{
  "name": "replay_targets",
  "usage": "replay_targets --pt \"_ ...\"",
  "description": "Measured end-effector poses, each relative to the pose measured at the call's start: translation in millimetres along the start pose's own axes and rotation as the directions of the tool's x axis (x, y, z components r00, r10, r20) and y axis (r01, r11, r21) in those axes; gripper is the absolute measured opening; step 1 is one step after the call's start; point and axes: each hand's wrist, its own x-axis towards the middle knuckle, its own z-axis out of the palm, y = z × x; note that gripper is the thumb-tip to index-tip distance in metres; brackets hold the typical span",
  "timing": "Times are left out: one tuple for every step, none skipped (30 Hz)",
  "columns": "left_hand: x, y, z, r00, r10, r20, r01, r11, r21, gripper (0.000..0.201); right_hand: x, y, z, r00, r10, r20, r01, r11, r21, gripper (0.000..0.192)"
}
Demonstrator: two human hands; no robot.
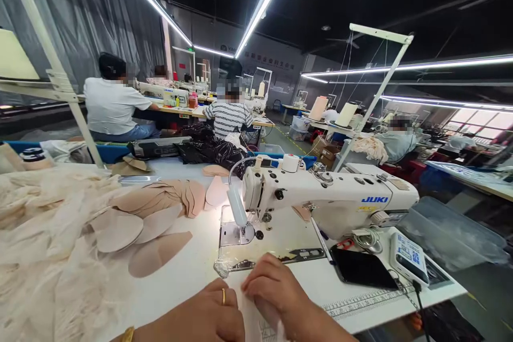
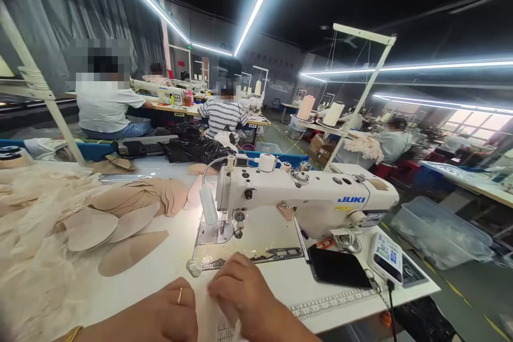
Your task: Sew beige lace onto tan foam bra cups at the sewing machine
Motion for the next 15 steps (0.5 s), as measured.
replay_targets --pt "9 -7 -2.9 0.993 0.076 0.085 -0.086 0.99 0.116 0.02 11 10 -5 0.997 -0.075 0.027 0.077 0.993 -0.091 0.012" --pt "19 -13 -7.3 0.975 0.138 0.176 -0.177 0.957 0.231 0.024 22 19 -7 0.984 -0.166 0.07 0.177 0.962 -0.208 0.015" --pt "29 -19 -13.2 0.951 0.176 0.255 -0.254 0.914 0.315 0.026 31 29 -8 0.963 -0.239 0.124 0.267 0.907 -0.324 0.016" --pt "39 -26 -19.8 0.926 0.198 0.323 -0.32 0.866 0.385 0.025 40 37 -7 0.943 -0.281 0.177 0.33 0.854 -0.403 0.016" --pt "48 -32 -26.4 0.911 0.204 0.358 -0.353 0.834 0.424 0.023 46 45 -6 0.932 -0.292 0.213 0.359 0.82 -0.446 0.016" --pt "54 -40 -32.1 0.912 0.198 0.36 -0.352 0.829 0.435 0.021 49 51 -5 0.933 -0.282 0.222 0.355 0.813 -0.462 0.017" --pt "59 -47 -36.2 0.92 0.178 0.349 -0.327 0.839 0.435 0.02 50 56 -5 0.94 -0.264 0.214 0.336 0.823 -0.459 0.019" --pt "61 -55 -38.3 0.93 0.159 0.331 -0.298 0.854 0.427 0.019 49 59 -6 0.95 -0.245 0.195 0.308 0.841 -0.445 0.022" --pt "61 -62 -38.4 0.94 0.144 0.309 -0.268 0.872 0.41 0.018 47 59 -8 0.958 -0.23 0.171 0.282 0.862 -0.421 0.027" --pt "61 -69 -36.8 0.951 0.13 0.282 -0.236 0.891 0.387 0.017 45 59 -11 0.964 -0.217 0.153 0.261 0.882 -0.392 0.032" --pt "59 -76 -33.9 0.96 0.117 0.254 -0.206 0.911 0.357 0.016 42 57 -14 0.968 -0.204 0.147 0.245 0.9 -0.362 0.036" --pt "58 -82 -30.3 0.969 0.105 0.224 -0.174 0.932 0.317 0.015 40 54 -18 0.971 -0.185 0.152 0.226 0.914 -0.336 0.037" --pt "58 -87 -26.8 0.977 0.096 0.191 -0.147 0.951 0.274 0.014 38 52 -20 0.974 -0.158 0.164 0.204 0.926 -0.318 0.037" --pt "58 -91 -23.8 0.983 0.085 0.165 -0.123 0.964 0.236 0.013 38 49 -23 0.976 -0.128 0.177 0.179 0.933 -0.313 0.035" --pt "59 -93 -21.5 0.986 0.073 0.148 -0.103 0.973 0.207 0.012 38 48 -24 0.978 -0.096 0.187 0.153 0.935 -0.319 0.034"
